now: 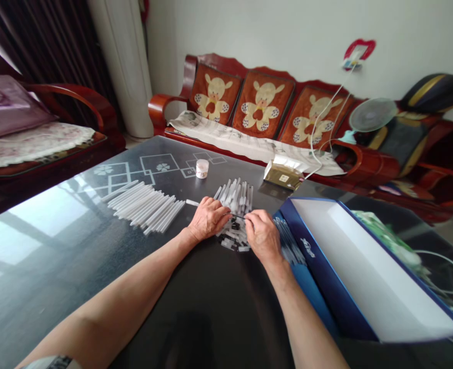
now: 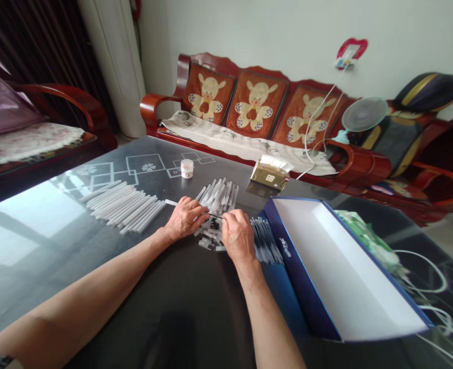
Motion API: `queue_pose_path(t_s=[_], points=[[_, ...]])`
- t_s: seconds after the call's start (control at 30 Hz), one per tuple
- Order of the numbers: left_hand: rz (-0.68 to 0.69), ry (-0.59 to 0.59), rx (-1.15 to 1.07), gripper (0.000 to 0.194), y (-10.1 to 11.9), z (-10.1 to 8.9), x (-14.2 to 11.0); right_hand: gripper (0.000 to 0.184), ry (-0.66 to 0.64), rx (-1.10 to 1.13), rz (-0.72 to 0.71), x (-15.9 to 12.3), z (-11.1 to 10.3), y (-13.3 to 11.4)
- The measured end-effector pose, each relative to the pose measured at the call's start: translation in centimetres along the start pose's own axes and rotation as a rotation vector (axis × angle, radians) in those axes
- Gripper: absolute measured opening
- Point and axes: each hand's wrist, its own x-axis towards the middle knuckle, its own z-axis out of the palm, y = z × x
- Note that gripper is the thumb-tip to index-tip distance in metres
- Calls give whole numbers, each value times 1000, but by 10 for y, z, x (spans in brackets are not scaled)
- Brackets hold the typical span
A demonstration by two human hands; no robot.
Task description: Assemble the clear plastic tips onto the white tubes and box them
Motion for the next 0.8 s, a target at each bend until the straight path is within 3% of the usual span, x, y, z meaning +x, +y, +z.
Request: queue_pose_path(t_s=[0.13, 0.23, 0.33, 0.43, 0.6, 0.73, 0.8], points=[[-24, 8, 11, 35, -3, 2, 0, 15, 28, -189, 139, -16, -24, 41], [-3, 6, 4, 35, -2, 4, 0, 15, 7, -312, 166, -33, -29, 67], [6, 4, -12, 35, -2, 4, 0, 13, -4, -344, 208, -43, -24, 73], [23, -1, -41, 35, -2, 4, 0, 14, 59, -290, 247, -39, -17, 60], [93, -1, -106, 32, 8, -3, 4, 22, 171, 187, 228, -19, -6, 18], [216, 26, -168, 31, 35, -22, 11, 30, 80, 778, 581, -13, 9, -10], [294, 20, -223, 31, 52, -32, 13, 32, 24, 1059, 682, -14, 15, -19]])
